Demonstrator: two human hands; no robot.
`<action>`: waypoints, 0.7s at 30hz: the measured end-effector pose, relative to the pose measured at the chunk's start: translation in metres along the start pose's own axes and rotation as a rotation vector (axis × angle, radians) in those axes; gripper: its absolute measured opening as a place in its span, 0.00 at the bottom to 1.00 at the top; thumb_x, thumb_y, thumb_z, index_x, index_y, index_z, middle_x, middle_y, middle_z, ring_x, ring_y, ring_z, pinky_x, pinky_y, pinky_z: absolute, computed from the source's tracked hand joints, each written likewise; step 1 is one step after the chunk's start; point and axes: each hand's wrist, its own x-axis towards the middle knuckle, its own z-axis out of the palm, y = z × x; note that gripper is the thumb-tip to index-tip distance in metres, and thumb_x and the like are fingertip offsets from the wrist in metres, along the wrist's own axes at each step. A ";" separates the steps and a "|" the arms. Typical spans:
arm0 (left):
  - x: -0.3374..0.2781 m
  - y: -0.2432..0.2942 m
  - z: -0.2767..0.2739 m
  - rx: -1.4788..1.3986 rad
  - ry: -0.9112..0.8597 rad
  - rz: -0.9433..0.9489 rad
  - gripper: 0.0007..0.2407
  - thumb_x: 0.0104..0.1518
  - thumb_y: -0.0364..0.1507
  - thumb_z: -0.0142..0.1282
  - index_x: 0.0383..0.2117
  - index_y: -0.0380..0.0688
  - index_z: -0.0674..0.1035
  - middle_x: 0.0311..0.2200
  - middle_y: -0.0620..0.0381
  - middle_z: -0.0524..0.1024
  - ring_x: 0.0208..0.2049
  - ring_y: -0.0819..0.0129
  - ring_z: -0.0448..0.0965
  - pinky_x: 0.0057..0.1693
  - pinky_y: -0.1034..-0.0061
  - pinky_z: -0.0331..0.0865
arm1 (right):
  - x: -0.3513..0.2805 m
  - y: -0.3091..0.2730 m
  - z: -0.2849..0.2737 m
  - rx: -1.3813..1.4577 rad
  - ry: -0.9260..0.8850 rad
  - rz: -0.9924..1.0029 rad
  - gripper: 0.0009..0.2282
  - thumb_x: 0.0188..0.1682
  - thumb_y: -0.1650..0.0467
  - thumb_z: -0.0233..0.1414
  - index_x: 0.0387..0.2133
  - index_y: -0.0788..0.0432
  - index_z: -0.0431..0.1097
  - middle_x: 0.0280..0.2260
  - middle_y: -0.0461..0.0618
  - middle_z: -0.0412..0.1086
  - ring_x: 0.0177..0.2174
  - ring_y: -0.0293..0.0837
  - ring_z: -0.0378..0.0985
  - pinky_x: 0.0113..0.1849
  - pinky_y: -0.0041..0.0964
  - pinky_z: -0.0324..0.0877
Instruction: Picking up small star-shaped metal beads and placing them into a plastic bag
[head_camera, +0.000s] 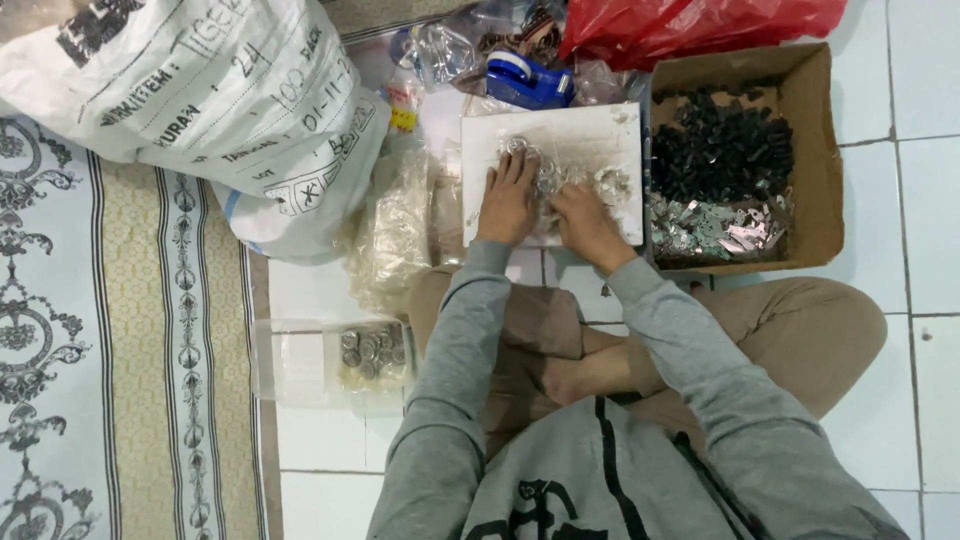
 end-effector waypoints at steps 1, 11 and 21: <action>0.003 -0.005 0.003 -0.001 0.002 0.011 0.24 0.61 0.24 0.46 0.68 0.45 0.65 0.72 0.42 0.55 0.73 0.41 0.50 0.74 0.44 0.45 | -0.003 -0.002 -0.005 -0.008 0.007 0.004 0.09 0.44 0.81 0.44 0.32 0.61 0.71 0.30 0.57 0.65 0.33 0.62 0.70 0.36 0.51 0.65; -0.001 -0.010 0.007 0.021 -0.038 -0.010 0.30 0.58 0.25 0.48 0.71 0.50 0.59 0.74 0.44 0.48 0.74 0.43 0.47 0.75 0.46 0.43 | -0.070 -0.059 -0.073 0.363 -0.331 0.290 0.04 0.44 0.78 0.50 0.29 0.61 0.71 0.27 0.58 0.69 0.33 0.61 0.75 0.34 0.50 0.69; -0.085 0.016 0.078 -0.241 0.456 0.053 0.19 0.48 0.27 0.62 0.48 0.47 0.75 0.48 0.51 0.70 0.53 0.47 0.73 0.58 0.56 0.65 | 0.006 -0.044 -0.060 0.410 0.055 0.016 0.13 0.58 0.75 0.43 0.53 0.61 0.71 0.51 0.65 0.70 0.54 0.66 0.71 0.53 0.59 0.67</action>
